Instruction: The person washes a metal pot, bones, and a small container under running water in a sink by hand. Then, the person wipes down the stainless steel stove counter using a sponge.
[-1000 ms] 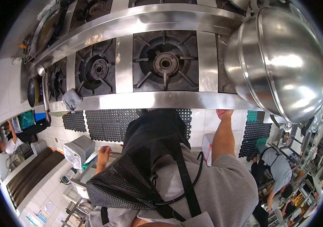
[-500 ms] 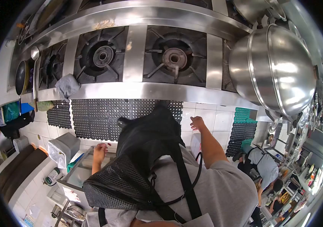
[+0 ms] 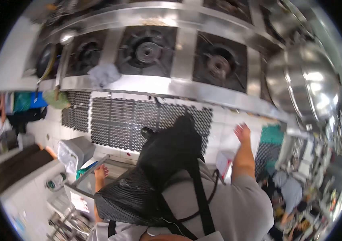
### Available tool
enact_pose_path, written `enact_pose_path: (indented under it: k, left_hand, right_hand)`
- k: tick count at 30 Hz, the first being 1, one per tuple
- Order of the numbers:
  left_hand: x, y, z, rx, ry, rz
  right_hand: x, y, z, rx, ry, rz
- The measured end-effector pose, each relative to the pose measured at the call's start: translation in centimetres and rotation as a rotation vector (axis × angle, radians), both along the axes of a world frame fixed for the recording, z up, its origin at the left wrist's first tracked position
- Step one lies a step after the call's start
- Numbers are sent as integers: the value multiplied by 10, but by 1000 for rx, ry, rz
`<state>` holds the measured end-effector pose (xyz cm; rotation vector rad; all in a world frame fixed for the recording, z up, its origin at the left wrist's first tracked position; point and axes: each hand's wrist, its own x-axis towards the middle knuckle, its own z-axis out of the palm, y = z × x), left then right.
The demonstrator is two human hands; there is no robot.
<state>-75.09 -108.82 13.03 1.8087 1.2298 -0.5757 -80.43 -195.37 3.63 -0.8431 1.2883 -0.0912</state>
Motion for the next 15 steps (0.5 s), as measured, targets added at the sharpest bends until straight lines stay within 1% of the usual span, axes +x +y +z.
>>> enact_pose_path:
  k: [1,2,3,4,6,8,9,10,11,12,13,14,15]
  left_hand:
    - [-2,-2,8,26,-50,25]
    - [-5,-7,13,60,-93,84]
    - [-6,-18,13,81,-90,68]
    - [-11,-34,11,98,-81,50]
    - [-25,-61,-9,95,-98,-60]
    - [-31,-114,-6,125,-118,-245]
    - [-34,-131,-13,148,-156,-443]
    - [-35,-144,-21,156,-188,-659]
    - [-27,-162,-16,135,-183,-708]
    - [-22,-186,-1,40,-233,-617]
    - [-23,-210,9,-66,-262,-522]
    - [-25,-227,15,-117,-227,-570]
    - [-23,-239,24,-163,-255,-465]
  right_hand:
    - [-8,-23,-20,18,-22,-50]
    - [1,-28,-11,4,14,-116]
    - [6,-43,-18,44,19,-235]
    - [1,-70,-43,70,-31,-246]
    - [26,-74,-26,80,0,-441]
    - [37,-85,-27,106,-115,-509]
    - [47,-85,-13,103,-117,-606]
    - [46,-89,-16,144,-270,-530]
    - [35,-103,-27,161,-422,-465]
    - [26,-126,-65,208,-459,-513]
    - [19,-144,-85,294,-518,-576]
    - [12,-147,-91,143,-518,-535]
    - [14,-148,-87,164,-586,-574]
